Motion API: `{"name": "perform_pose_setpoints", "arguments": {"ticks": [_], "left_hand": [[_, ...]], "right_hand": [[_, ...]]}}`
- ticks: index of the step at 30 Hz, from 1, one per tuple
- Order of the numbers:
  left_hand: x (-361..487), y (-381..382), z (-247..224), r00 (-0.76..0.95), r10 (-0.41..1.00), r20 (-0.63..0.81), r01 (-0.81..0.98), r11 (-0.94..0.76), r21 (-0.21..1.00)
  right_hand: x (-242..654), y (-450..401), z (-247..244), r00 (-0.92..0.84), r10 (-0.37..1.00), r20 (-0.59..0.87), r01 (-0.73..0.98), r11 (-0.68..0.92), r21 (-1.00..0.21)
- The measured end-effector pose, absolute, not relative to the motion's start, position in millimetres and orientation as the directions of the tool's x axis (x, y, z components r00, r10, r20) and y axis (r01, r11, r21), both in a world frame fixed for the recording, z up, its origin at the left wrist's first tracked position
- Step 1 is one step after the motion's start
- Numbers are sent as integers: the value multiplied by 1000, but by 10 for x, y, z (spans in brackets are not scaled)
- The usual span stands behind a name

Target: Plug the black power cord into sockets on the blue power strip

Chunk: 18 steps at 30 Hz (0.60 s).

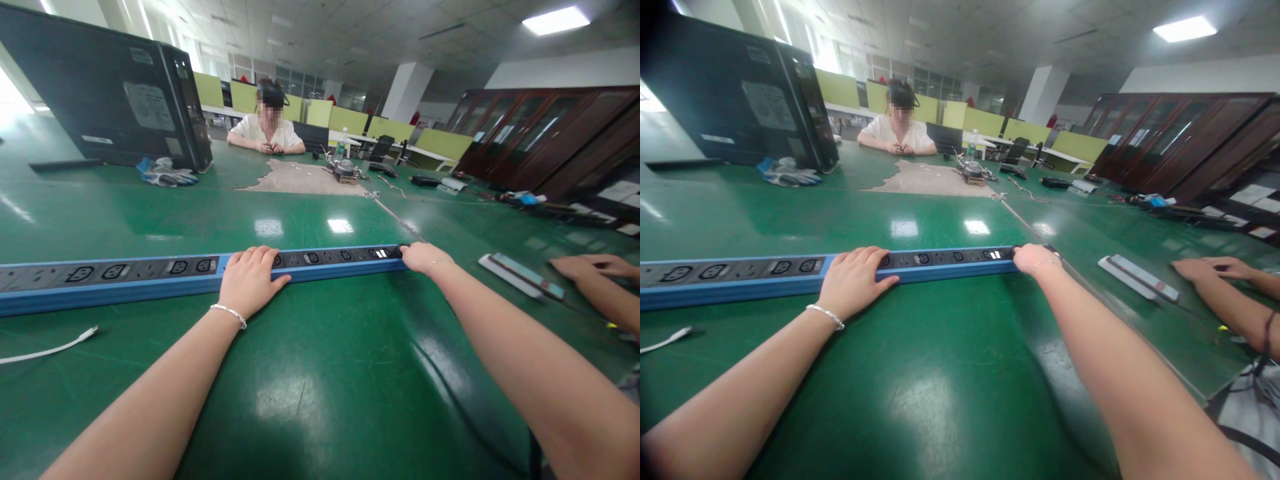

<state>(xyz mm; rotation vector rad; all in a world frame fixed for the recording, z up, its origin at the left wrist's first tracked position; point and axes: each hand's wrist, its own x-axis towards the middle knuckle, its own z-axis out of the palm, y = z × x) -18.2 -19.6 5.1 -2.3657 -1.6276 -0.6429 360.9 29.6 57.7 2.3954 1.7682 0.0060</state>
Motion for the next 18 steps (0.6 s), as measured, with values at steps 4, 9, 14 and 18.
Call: {"name": "perform_pose_setpoints", "arguments": {"ticks": [4, 9, 14, 18], "left_hand": [[-181, -198, 48, 299, 834, 464, 924, -374, 79], [-184, -197, 48, 306, 827, 471, 923, -379, 66], [-183, -192, 45, 292, 841, 456, 923, -373, 96], [-180, -193, 43, 294, 841, 454, 925, -371, 88]], "right_hand": [[3564, 230, 596, 362, 928, -87, 923, -343, 173], [3501, 194, 597, 394, 916, -78, 908, -375, 184], [3470, 165, 574, 420, 907, -28, 895, -409, 178], [3488, 182, 604, 371, 926, -74, 907, -343, 245]]}}
